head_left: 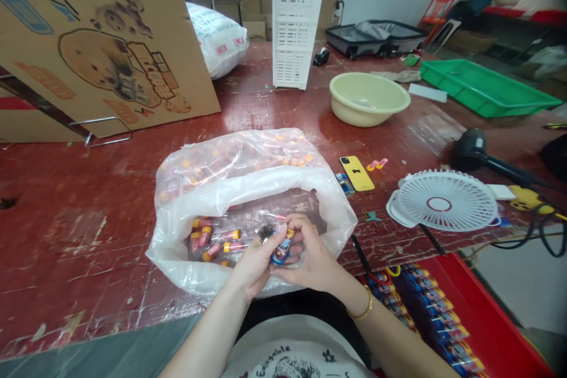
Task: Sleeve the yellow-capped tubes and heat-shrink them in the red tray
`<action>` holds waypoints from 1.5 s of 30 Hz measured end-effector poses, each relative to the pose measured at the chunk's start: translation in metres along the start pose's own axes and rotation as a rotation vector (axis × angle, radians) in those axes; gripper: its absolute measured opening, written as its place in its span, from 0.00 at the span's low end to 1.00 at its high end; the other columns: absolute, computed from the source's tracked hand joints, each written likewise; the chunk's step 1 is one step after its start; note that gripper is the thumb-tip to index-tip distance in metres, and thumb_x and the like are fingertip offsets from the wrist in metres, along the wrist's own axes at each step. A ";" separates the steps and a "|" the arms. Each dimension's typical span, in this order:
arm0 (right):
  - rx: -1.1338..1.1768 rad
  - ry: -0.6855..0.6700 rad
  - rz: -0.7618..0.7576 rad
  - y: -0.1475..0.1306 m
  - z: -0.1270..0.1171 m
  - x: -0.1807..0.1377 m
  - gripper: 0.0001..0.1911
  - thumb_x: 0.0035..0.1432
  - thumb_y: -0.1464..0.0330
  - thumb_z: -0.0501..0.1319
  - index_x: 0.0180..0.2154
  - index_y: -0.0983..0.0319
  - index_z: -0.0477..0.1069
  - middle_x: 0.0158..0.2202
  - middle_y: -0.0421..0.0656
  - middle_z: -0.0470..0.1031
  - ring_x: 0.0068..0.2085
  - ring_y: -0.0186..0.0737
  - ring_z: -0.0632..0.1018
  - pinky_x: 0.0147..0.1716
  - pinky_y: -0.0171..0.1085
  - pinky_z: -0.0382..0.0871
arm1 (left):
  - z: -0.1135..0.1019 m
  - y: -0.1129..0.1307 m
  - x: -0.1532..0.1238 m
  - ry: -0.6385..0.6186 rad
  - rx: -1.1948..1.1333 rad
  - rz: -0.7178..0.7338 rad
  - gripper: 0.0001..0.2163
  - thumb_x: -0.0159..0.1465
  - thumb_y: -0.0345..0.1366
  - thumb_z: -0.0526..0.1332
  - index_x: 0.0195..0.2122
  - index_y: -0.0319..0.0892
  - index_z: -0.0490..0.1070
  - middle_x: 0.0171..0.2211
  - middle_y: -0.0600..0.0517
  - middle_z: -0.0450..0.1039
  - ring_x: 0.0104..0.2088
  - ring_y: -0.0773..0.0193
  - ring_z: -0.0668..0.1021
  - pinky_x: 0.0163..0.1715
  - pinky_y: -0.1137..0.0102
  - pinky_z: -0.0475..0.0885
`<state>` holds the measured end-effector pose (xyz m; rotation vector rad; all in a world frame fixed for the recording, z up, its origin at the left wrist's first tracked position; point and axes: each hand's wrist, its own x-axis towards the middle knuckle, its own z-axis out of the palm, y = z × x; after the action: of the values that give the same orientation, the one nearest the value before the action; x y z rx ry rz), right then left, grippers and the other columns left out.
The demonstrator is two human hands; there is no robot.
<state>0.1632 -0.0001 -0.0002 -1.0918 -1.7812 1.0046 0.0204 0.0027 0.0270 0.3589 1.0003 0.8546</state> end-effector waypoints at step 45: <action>0.149 0.936 0.502 0.050 -0.155 -0.100 0.18 0.49 0.54 0.68 0.35 0.59 0.68 0.37 0.39 0.75 0.38 0.36 0.76 0.43 0.39 0.72 | 0.007 -0.026 0.000 0.045 0.203 -0.001 0.30 0.48 0.44 0.75 0.52 0.39 0.74 0.49 0.42 0.79 0.49 0.46 0.79 0.39 0.62 0.80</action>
<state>0.3487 -0.0442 -0.0109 -1.5994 -0.6861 0.6849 0.0378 -0.0124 0.0142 0.5134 1.1321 0.7643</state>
